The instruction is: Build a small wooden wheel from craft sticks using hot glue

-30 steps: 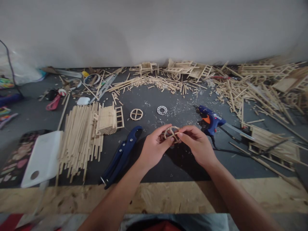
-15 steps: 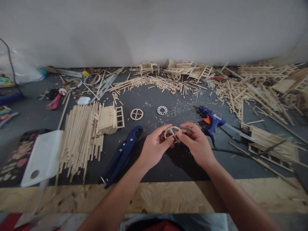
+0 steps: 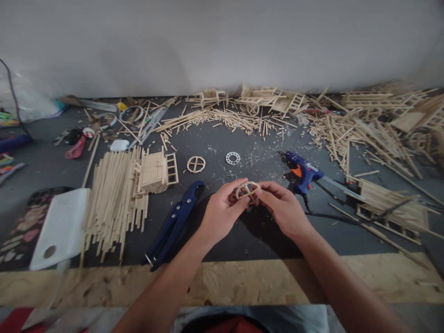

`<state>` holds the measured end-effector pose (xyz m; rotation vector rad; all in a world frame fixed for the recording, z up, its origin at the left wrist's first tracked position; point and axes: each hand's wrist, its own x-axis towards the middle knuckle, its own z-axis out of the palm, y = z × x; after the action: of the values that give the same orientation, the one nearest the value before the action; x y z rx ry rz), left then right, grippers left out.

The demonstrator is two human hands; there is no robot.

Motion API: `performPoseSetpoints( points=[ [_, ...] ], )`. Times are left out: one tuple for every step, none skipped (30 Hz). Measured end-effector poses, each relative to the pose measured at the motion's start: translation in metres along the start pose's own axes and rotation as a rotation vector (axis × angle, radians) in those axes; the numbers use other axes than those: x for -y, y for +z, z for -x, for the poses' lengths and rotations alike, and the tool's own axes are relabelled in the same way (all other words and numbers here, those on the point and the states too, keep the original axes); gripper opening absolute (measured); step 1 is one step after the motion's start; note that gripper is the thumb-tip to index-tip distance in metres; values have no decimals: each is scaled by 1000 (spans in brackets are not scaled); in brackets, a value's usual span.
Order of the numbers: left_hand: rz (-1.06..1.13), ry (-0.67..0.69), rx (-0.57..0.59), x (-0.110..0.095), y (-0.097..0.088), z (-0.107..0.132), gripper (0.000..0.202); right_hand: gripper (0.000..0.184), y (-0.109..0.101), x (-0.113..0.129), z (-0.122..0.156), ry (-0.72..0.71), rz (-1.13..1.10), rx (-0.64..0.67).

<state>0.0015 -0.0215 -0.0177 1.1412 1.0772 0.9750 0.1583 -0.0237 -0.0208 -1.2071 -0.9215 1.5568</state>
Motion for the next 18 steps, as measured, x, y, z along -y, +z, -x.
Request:
performPoseSetpoints(
  points=[
    [-3, 2, 1, 0, 0, 0, 39, 19, 0, 1, 0, -3, 27, -4],
    [-7, 4, 1, 0, 0, 0, 39, 20, 0, 2, 1, -7, 58, -8],
    [-8, 6, 0, 1, 0, 0, 39, 21, 0, 2, 1, -14, 91, -14],
    [-9, 6, -1, 0, 0, 0, 39, 21, 0, 3, 1, -21, 117, -19],
    [-6, 5, 0, 0, 0, 0, 38, 21, 1, 4, 2, -28, 132, -21],
    [0, 3, 0, 0, 0, 0, 39, 20, 1, 4, 2, -33, 139, -22],
    [9, -4, 1, 0, 1, 0, 39, 20, 1, 5, 2, -36, 142, -21],
    [21, -13, 2, -1, 1, 0, 39, 19, 1, 5, 2, -38, 144, -20],
    [37, -27, 2, -2, 2, 0, 40, 19, 1, 5, 2, -37, 147, -19],
    [56, -45, 2, -2, 2, 0, 39, 19, 0, 6, 2, -37, 153, -19],
    [79, -65, 4, -3, 3, -1, 38, 20, 0, 6, 1, -36, 160, -18],
    [102, -83, 9, -4, 3, -1, 36, 20, 0, 7, 1, -35, 168, -17],
    [120, -95, 14, -5, 4, -1, 34, 21, -1, 8, 1, -33, 175, -15],
    [127, -98, 16, -6, 4, -2, 31, 21, -1, 9, 1, -31, 179, -12],
    [120, -93, 15, -6, 4, -2, 28, 21, -1, 10, 1, -29, 184, -9],
    [99, -82, 8, -7, 3, -2, 26, 21, -2, 11, 1, -28, 190, -5],
    [72, -73, -1, -7, 3, -2, 25, 21, -2, 11, 2, -25, 195, 0],
    [44, -69, -11, -8, 3, -2, 23, 21, -2, 11, 2, -19, 199, 3]
  ],
)
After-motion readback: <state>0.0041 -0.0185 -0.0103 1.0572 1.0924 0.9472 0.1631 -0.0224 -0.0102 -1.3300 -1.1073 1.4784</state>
